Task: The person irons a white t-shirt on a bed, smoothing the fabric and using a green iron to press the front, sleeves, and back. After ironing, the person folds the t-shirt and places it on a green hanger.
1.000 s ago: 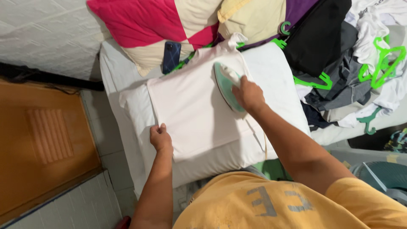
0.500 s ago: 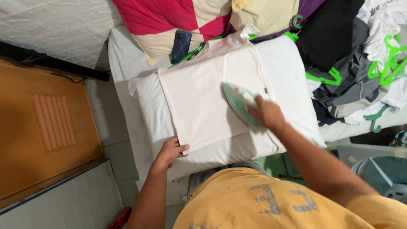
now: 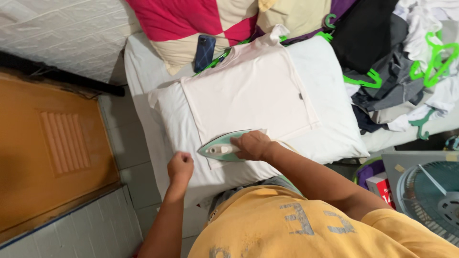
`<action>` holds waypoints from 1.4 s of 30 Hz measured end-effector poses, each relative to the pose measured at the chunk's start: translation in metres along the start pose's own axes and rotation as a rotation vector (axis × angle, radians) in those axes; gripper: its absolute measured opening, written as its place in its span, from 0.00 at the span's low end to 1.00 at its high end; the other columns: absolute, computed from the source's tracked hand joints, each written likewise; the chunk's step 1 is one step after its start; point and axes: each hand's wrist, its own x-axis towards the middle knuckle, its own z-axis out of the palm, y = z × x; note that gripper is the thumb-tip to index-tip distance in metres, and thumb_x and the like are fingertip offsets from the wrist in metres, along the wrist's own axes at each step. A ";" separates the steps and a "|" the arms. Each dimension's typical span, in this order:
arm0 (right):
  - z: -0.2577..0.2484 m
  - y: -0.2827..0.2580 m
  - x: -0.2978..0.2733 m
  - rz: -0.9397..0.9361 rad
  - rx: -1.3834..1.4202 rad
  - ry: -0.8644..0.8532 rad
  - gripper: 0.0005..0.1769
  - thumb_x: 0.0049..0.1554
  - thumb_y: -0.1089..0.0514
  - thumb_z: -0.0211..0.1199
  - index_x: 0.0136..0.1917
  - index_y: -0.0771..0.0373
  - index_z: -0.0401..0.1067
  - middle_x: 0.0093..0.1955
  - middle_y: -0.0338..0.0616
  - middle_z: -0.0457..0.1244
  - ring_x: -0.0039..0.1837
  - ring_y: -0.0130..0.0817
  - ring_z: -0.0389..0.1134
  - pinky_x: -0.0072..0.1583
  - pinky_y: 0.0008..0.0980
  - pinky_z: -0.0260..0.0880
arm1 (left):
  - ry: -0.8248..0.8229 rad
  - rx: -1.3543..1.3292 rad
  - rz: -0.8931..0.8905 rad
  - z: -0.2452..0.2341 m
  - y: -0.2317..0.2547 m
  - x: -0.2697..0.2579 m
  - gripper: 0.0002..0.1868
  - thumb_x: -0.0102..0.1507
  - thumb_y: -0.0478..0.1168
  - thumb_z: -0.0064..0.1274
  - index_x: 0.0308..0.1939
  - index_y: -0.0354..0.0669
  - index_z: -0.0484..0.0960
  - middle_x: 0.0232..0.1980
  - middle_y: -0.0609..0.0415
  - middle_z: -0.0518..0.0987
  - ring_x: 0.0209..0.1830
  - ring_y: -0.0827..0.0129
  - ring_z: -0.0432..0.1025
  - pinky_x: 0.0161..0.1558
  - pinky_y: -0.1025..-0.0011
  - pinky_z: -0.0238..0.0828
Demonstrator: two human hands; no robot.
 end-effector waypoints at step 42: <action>0.005 0.233 -0.233 0.860 1.202 0.789 0.31 0.54 0.57 0.69 0.68 0.67 0.66 0.52 0.52 0.69 0.53 0.42 0.70 0.56 0.42 0.70 | -0.533 0.450 1.368 0.286 0.270 0.013 0.22 0.62 0.28 0.46 0.61 0.35 0.76 0.71 0.45 0.66 0.64 0.39 0.64 0.58 0.50 0.65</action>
